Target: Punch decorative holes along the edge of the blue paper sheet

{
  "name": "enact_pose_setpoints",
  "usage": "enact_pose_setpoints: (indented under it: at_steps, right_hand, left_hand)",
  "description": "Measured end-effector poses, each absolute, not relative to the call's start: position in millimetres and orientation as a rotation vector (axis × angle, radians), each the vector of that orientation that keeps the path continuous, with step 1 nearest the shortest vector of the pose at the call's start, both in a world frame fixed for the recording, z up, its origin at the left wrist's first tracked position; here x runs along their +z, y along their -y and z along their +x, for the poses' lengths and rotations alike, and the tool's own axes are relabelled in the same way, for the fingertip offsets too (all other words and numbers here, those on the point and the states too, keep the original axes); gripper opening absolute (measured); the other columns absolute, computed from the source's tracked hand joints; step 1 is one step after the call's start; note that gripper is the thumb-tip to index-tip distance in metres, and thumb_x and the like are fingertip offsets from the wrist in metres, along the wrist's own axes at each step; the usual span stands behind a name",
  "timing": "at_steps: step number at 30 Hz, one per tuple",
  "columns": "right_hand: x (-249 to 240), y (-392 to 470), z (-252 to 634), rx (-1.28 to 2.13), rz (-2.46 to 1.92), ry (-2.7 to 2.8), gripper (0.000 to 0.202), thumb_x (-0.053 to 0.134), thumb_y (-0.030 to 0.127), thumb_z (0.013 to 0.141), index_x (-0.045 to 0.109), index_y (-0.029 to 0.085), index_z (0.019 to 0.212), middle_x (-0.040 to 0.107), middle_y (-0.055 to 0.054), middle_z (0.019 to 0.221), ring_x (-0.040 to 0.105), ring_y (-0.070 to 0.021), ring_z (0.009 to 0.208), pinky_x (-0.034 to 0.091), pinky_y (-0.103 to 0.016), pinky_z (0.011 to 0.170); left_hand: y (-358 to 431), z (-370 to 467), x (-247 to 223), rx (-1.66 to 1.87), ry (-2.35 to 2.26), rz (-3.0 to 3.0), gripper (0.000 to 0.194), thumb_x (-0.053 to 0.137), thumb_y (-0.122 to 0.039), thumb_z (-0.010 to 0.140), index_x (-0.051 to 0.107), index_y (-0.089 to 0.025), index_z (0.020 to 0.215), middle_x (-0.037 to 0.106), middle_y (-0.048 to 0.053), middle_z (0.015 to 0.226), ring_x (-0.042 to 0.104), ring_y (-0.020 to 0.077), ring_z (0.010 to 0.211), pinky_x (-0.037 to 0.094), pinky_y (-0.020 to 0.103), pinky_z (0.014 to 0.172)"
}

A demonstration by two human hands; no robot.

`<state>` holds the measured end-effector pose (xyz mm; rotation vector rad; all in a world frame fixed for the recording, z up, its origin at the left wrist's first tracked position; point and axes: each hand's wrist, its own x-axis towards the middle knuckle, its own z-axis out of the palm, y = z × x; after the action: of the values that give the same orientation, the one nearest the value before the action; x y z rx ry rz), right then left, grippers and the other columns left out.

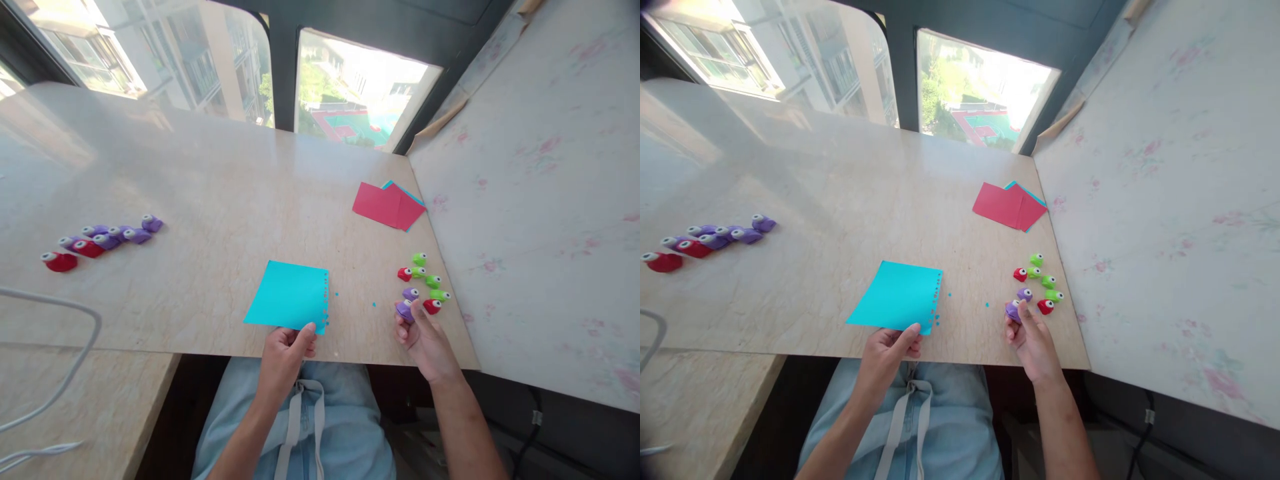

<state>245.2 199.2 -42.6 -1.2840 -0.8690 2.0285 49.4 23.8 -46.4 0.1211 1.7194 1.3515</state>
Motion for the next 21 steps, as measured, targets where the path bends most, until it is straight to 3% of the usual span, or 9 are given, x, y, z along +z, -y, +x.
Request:
enact_pose_setpoints:
  at_steps: [7, 14, 21]
  right_hand:
    - [-44.6, -211.6, 272.9, 1.761, -1.387, 1.07, 0.042, 0.085, 0.046, 0.069, 0.066, 0.016, 0.092, 0.059, -0.001, 0.074, 0.048, -0.0084, 0.055, 0.042, -0.017, 0.046]
    - [-51.0, -214.2, 292.0, 1.361, -1.591, 1.366, 0.062, 0.084, 0.053, 0.065, 0.065, 0.014, 0.11, 0.066, -0.005, 0.083, 0.054, -0.0126, 0.057, 0.046, -0.023, 0.048]
    - [-60.1, -213.8, 296.5, 1.024, -1.674, 1.828, 0.061, 0.071, 0.058, 0.076, 0.066, 0.016, 0.12, 0.061, -0.002, 0.068, 0.057, -0.0184, 0.061, 0.046, -0.03, 0.058]
  left_hand:
    - [-21.9, 48.8, -49.6, 1.325, -1.75, 0.149, 0.058, 0.072, -0.065, 0.067, 0.069, -0.008, 0.073, 0.067, 0.011, 0.071, 0.064, 0.0205, 0.062, 0.054, 0.031, 0.063]
    - [-21.7, 48.7, -54.0, 1.284, -1.789, 0.196, 0.06, 0.07, -0.067, 0.068, 0.07, -0.008, 0.076, 0.068, 0.013, 0.074, 0.065, 0.0232, 0.066, 0.055, 0.033, 0.065]
    - [-19.6, 48.4, -54.8, 1.261, -1.798, 0.203, 0.061, 0.069, -0.068, 0.067, 0.069, -0.008, 0.075, 0.068, 0.013, 0.074, 0.067, 0.0237, 0.066, 0.055, 0.033, 0.065]
